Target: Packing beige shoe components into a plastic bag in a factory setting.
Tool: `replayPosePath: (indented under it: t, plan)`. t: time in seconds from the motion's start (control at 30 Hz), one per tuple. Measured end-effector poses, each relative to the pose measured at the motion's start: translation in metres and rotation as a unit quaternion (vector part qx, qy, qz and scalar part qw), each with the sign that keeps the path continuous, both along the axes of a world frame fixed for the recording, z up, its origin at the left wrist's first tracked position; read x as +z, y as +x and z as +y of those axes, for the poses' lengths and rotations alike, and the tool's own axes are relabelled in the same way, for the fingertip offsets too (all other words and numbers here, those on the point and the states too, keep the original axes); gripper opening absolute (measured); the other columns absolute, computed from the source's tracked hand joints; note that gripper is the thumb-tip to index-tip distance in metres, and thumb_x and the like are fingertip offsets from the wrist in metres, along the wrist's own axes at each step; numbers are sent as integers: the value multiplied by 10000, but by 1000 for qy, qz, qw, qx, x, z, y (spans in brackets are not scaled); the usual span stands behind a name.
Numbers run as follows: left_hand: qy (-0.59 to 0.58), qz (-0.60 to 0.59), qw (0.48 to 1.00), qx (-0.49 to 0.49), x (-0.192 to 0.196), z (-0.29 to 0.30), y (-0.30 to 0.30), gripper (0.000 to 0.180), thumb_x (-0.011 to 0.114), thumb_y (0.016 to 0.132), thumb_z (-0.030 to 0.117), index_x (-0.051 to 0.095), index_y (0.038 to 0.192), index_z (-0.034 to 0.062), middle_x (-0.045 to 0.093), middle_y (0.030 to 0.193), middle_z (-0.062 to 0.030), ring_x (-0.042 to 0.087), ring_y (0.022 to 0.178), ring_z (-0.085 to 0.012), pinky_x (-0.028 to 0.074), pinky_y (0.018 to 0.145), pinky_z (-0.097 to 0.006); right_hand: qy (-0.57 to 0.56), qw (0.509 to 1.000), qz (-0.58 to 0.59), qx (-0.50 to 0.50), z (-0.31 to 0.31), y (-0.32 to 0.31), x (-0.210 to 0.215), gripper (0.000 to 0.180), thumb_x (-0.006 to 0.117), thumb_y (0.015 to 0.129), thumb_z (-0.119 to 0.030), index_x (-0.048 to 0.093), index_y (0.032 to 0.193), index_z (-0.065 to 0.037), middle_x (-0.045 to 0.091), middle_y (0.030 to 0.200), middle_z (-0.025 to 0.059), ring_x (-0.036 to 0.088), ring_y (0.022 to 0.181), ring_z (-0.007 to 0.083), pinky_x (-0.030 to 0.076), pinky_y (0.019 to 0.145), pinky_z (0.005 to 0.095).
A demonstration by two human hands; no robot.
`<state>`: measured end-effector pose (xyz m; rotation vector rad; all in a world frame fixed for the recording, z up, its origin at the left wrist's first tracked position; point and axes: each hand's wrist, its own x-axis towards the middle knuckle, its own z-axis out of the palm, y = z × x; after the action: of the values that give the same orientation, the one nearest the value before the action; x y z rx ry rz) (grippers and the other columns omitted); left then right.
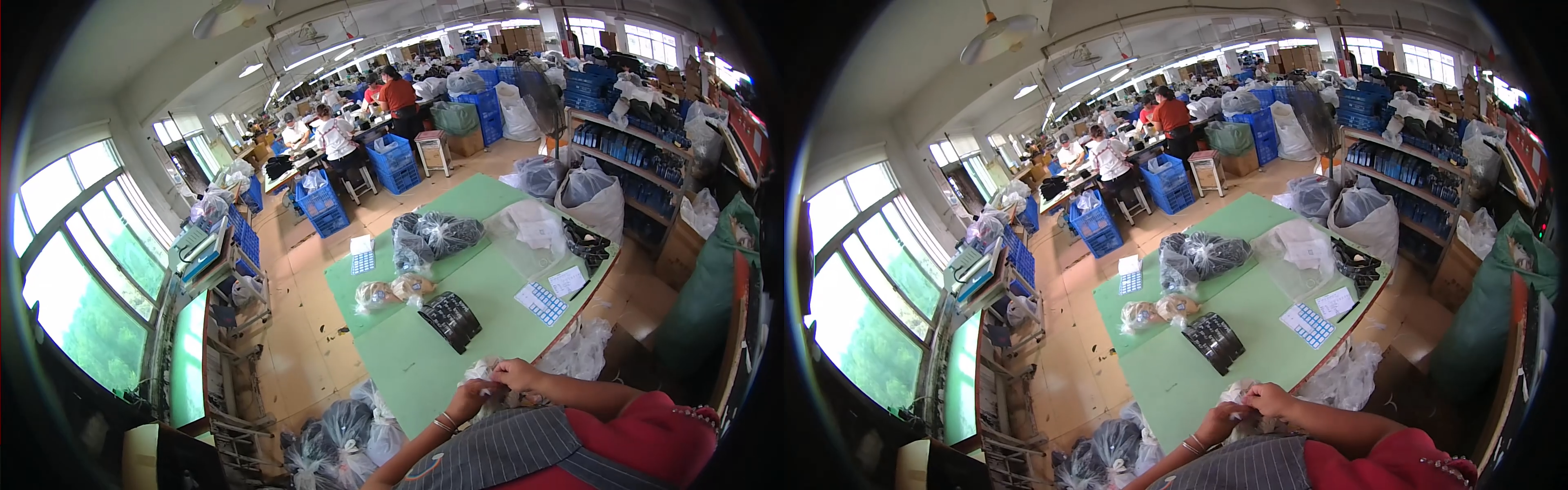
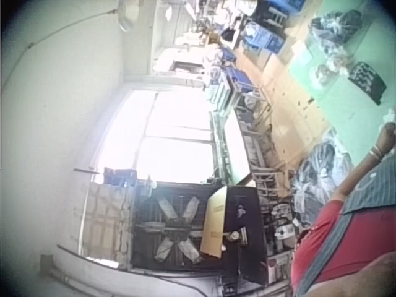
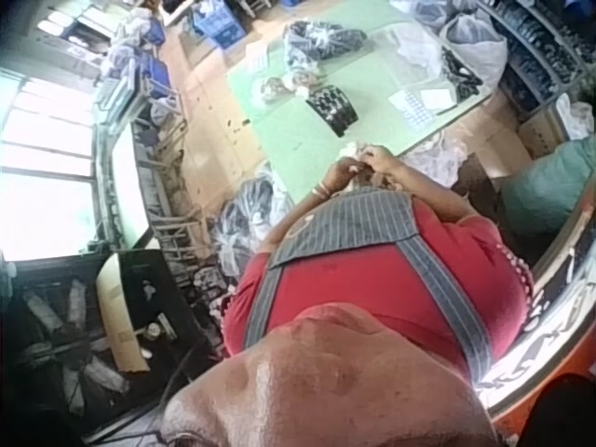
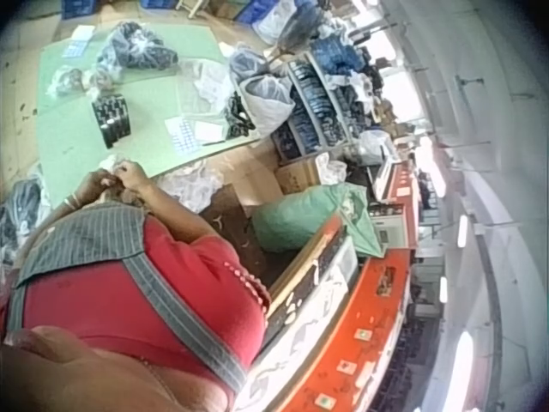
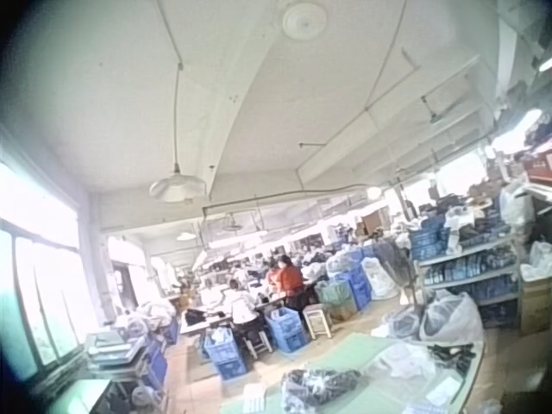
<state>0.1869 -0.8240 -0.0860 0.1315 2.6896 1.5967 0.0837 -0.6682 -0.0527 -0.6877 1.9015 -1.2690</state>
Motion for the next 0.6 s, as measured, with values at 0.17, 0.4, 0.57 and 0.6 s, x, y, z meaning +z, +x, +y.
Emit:
replayPosePath:
  t: [0.17,0.4,0.57,0.6]
  plan:
    - [391,-171,895,128,12,2,2,234,490,881,73,575,1084,-8,602,1082,-64,548,955,-113,434,822,-253,-36,980,-149,-124,-2,14,2,167,531,877,-168,602,879,-17,569,690,18,502,569,80,402,505,222]
    - [393,-148,903,96,5,-8,8,232,528,849,95,589,1026,-42,618,973,-64,573,881,-130,425,810,-235,-84,972,212,64,-3,9,12,196,588,828,-189,585,929,-21,602,785,90,567,689,158,461,646,296]
    - [476,-188,851,116,4,-23,10,228,580,815,128,608,968,-39,628,945,-66,576,868,-129,428,793,-233,-125,937,273,178,-23,-4,16,345,607,789,-191,529,1091,-43,592,993,133,575,899,239,440,805,337]
    - [439,-186,868,137,11,-25,10,210,600,801,107,606,943,-48,628,906,-64,579,867,-130,446,767,-239,-55,958,172,221,-25,-4,16,419,613,783,-200,496,1153,-42,573,1064,137,565,966,227,428,846,337]
